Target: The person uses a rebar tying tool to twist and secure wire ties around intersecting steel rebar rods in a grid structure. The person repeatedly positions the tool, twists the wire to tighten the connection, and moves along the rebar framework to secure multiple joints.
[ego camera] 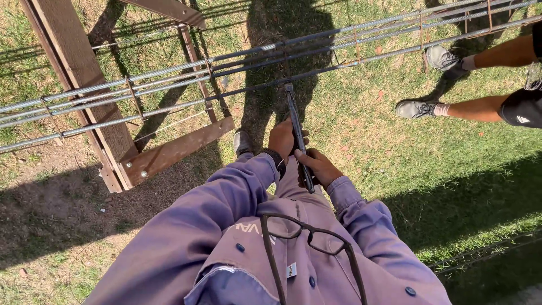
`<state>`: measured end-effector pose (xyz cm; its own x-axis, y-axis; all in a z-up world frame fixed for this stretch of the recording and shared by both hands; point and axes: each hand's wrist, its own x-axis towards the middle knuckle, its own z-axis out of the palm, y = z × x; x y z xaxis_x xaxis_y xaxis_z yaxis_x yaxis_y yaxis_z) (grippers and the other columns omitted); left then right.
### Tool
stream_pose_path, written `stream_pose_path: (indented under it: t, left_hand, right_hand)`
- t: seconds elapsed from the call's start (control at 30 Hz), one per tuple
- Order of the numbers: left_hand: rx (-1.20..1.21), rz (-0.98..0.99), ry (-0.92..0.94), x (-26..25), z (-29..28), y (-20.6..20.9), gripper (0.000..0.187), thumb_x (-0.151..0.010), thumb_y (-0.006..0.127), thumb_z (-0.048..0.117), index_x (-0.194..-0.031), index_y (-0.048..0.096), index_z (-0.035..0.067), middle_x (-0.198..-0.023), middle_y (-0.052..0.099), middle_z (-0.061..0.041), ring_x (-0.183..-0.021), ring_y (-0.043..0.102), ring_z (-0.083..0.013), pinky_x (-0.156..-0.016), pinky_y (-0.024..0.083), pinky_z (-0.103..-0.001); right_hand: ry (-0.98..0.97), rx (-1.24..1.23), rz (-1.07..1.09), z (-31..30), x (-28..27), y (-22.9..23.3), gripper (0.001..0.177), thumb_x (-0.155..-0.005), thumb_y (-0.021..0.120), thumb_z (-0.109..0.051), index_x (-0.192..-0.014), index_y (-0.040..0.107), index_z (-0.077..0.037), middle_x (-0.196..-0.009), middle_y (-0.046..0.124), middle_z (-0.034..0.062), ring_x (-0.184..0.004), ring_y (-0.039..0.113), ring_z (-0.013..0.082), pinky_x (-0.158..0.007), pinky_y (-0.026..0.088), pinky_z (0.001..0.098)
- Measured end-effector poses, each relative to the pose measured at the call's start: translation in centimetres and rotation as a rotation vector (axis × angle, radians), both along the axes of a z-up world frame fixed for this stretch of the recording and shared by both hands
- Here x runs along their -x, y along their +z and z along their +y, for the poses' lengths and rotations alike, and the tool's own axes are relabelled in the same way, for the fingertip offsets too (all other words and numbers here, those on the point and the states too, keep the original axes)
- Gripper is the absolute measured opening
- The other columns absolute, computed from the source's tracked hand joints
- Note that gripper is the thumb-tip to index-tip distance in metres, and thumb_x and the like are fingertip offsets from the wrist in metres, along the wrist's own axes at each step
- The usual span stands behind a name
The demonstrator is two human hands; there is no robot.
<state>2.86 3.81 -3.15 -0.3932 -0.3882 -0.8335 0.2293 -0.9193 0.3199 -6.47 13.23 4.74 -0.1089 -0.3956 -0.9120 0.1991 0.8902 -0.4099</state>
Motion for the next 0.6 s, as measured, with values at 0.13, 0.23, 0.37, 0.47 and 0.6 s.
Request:
stream_pose_path:
  t: [0.13, 0.23, 0.37, 0.47, 0.6]
  left_hand:
    - [0.43, -0.301, -0.474, -1.8, -0.2, -5.1, 0.043, -0.107, 0.04, 0.034, -0.128, 0.061, 0.003, -0.106, 0.069, -0.023, -0.101, 0.069, -0.0376, -0.084, 0.062, -0.051]
    - [0.505, -0.399, -0.563, -2.7, -1.6, -5.6, 0.041, -0.107, 0.04, 0.031, -0.12, 0.066, 0.002, -0.092, 0.071, -0.02, -0.087, 0.073, -0.0336, -0.074, 0.064, -0.047]
    - [0.554, -0.401, -0.617, -4.3, -2.6, -3.7, 0.038, -0.108, 0.04, 0.03, -0.103, 0.07, 0.007, -0.072, 0.073, -0.009, -0.064, 0.074, -0.0187, -0.064, 0.065, -0.039]
    - [0.616, -0.352, -0.723, -6.3, -5.0, -2.7, 0.041, -0.109, 0.036, 0.029, -0.096, 0.069, 0.007, -0.072, 0.072, -0.008, -0.062, 0.072, -0.0144, -0.061, 0.064, -0.038]
    - [0.782, -0.535, -1.004, -9.4, -8.1, -0.2, 0.045, -0.107, 0.032, 0.034, -0.109, 0.068, 0.006, -0.099, 0.071, -0.018, -0.103, 0.069, -0.0368, -0.094, 0.054, -0.055]
  right_hand:
    - [0.048, -0.017, 0.053, -1.0, 0.3, -1.5, 0.068, -0.083, 0.08, -0.058, -0.114, 0.057, -0.001, -0.074, 0.063, 0.02, -0.067, 0.071, 0.0312, -0.06, 0.064, 0.0487]
    - [0.182, -0.047, 0.109, -1.6, 1.1, -2.4, 0.069, -0.085, 0.075, -0.061, -0.113, 0.057, -0.001, -0.075, 0.065, 0.0211, -0.066, 0.071, 0.0305, -0.059, 0.064, 0.0472]
    - [0.617, -0.154, 0.435, -3.8, 1.4, 1.2, 0.06, -0.078, 0.071, -0.054, -0.108, 0.06, -0.003, -0.083, 0.07, 0.0228, -0.071, 0.075, 0.0303, -0.074, 0.064, 0.0489]
    - [0.82, -0.254, 0.756, -1.7, 3.7, -3.9, 0.042, -0.087, 0.052, -0.049, -0.118, 0.054, -0.02, -0.096, 0.071, 0.0155, -0.097, 0.073, 0.038, -0.084, 0.058, 0.0486]
    - [0.738, -0.15, 0.751, -1.4, 5.6, -2.4, 0.044, -0.096, 0.047, -0.048, -0.122, 0.06, -0.015, -0.1, 0.071, 0.0201, -0.105, 0.068, 0.0423, -0.093, 0.052, 0.052]
